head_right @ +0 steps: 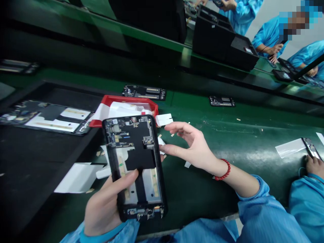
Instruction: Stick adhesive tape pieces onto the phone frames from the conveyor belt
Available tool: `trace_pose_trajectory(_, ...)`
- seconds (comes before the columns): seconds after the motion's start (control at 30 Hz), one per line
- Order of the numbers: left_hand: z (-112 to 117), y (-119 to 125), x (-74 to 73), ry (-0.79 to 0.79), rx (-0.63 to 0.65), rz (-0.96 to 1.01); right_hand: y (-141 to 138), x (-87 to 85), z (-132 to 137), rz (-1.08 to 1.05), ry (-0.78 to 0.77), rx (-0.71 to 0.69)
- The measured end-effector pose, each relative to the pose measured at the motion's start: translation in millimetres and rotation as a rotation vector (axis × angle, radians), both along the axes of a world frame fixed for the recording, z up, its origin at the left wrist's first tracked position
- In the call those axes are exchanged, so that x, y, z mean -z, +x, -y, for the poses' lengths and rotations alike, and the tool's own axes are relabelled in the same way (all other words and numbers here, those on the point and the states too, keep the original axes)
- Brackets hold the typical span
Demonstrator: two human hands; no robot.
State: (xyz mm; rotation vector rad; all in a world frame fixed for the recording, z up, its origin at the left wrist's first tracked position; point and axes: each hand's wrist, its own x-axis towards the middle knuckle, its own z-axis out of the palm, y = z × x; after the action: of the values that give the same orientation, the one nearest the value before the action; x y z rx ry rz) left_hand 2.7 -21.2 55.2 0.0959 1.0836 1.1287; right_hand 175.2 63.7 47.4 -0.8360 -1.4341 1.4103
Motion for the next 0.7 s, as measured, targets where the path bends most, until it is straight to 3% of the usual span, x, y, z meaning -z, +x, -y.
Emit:
trace_pose_trajectory(0.23, -8, -2, -2.8, -0.018, -0.043, -0.028, 1, 0.0, -3, 0.003, 0.059, -0.008)
trace_pose_trajectory(0.4, -7, -9, 1.1, -0.070, -0.031, 0.031, 13, 1.4, -9, 0.176, 0.172, 0.047)
trace_pose_trajectory(0.47, -8, -13, 4.8, -0.082, -0.033, 0.069, 27, 2.3, -25, 0.486, 0.319, 0.103)
trace_pose_trajectory(0.57, -7, -23, 13.1, -0.073, -0.025, 0.148, 69, 1.3, -73, 1.115, 0.477, 0.228)
trace_pose_trajectory(0.7, -7, -39, 29.1, -0.021, 0.073, 0.308, 150, -6.6, -152, 1.517, 0.332, 0.322)
